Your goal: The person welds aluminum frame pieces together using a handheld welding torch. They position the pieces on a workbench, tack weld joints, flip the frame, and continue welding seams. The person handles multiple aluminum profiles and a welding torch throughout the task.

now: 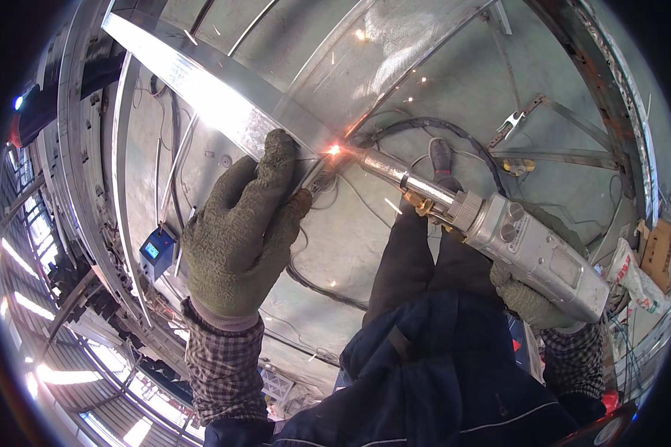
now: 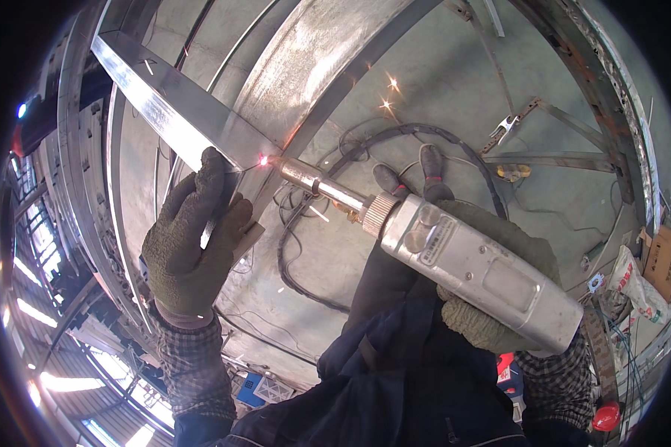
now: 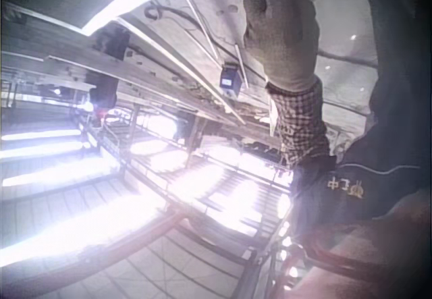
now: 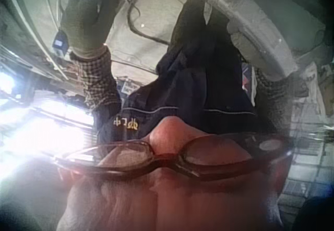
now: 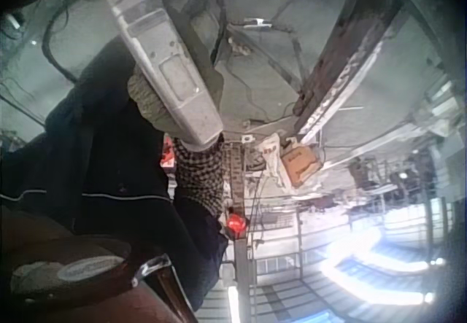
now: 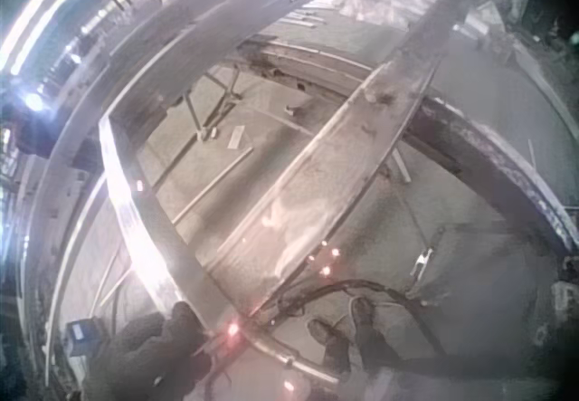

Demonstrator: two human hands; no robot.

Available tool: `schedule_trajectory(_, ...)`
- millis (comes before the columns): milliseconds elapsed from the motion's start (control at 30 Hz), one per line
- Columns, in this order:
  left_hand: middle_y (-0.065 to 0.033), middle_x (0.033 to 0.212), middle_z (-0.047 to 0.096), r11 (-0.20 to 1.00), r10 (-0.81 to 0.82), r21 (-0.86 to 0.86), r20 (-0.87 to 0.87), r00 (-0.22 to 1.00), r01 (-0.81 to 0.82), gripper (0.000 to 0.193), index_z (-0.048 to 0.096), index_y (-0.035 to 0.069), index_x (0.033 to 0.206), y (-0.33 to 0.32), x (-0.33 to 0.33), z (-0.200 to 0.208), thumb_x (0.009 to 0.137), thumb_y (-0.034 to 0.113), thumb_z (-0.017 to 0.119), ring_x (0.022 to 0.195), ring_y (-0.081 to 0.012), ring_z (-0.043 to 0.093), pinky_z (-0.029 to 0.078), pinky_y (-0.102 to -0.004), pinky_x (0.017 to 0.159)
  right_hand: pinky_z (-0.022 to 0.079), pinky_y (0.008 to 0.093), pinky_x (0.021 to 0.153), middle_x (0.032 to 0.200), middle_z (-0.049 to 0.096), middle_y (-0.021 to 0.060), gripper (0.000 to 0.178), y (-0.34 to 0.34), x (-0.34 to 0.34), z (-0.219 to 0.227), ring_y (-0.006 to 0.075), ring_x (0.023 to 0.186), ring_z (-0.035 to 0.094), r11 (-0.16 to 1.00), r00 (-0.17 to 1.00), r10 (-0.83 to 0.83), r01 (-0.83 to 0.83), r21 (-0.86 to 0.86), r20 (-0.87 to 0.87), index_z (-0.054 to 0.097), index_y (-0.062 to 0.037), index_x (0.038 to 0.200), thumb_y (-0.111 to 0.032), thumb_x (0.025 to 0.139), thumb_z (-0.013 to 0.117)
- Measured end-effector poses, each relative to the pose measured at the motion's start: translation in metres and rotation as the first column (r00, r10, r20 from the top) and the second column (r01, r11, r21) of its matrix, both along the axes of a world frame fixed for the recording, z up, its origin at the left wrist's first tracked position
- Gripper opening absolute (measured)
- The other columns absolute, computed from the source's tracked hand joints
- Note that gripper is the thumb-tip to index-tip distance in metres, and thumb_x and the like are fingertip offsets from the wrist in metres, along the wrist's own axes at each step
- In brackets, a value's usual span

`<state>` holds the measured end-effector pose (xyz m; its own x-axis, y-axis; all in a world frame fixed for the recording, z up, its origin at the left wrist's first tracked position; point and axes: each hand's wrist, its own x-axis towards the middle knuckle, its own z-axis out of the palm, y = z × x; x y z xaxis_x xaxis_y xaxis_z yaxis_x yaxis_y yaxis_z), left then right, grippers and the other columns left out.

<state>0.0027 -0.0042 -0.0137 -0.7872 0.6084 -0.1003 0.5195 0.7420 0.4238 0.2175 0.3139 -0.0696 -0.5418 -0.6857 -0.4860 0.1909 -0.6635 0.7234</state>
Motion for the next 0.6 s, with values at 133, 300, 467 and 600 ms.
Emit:
schedule_trajectory(133, -0.0141, 0.114, 0.079, 0.999, -0.038, 0.016, -0.028, 0.999, 0.038, 0.055, 0.074, 0.014, 0.146, -0.001, -0.003, -0.004, 0.093, 0.017, 0.088, 0.093, -0.0269, 0.083, 0.066, -0.0373, 0.077, 0.062, 0.031, 0.056, 0.114, 0.075, 0.0305, 0.057, 0.005, 0.009, 0.006, 0.027, 0.077, 0.077, 0.833, 0.979, 0.205, -0.163, 0.529, -0.021, 0.042, 0.0033, 0.165, -0.014, 0.113, 0.057)
schedule_trajectory(300, -0.0151, 0.114, 0.079, 0.999, -0.044, -0.003, -0.028, 0.999, 0.044, 0.056, 0.074, 0.014, 0.146, -0.002, -0.003, -0.002, 0.092, 0.017, 0.088, 0.093, -0.0277, 0.083, 0.066, -0.0382, 0.077, 0.064, 0.033, 0.059, 0.121, 0.073, 0.0334, 0.062, 0.007, 0.014, 0.004, 0.0309, 0.081, 0.079, 0.684, 0.926, 0.376, -0.243, 0.688, -0.046, 0.036, 0.0031, 0.169, -0.012, 0.113, 0.057)
schedule_trajectory(467, -0.0156, 0.115, 0.079, 1.0, -0.03, 0.002, -0.019, 0.999, 0.03, 0.056, 0.074, 0.014, 0.146, -0.002, -0.003, -0.003, 0.092, 0.016, 0.089, 0.094, -0.028, 0.083, 0.066, -0.0382, 0.077, 0.066, 0.0336, 0.061, 0.122, 0.074, 0.0331, 0.062, 0.005, -0.001, -0.013, 0.0331, 0.085, 0.081, 0.975, 0.996, 0.066, -0.077, -0.206, -0.057, 0.036, 0.0022, 0.169, -0.011, 0.113, 0.058)
schedule_trajectory(600, -0.0158, 0.116, 0.079, 0.999, -0.033, 0.012, -0.018, 0.999, 0.034, 0.056, 0.074, 0.015, 0.146, -0.003, -0.004, -0.004, 0.092, 0.016, 0.089, 0.094, -0.0281, 0.083, 0.066, -0.0381, 0.077, 0.067, 0.0335, 0.061, 0.122, 0.073, 0.0344, 0.063, 0.013, 0.029, -0.004, 0.0335, 0.085, 0.081, 0.769, 0.944, 0.324, -0.222, 0.599, -0.067, 0.035, 0.001, 0.17, -0.009, 0.112, 0.058)
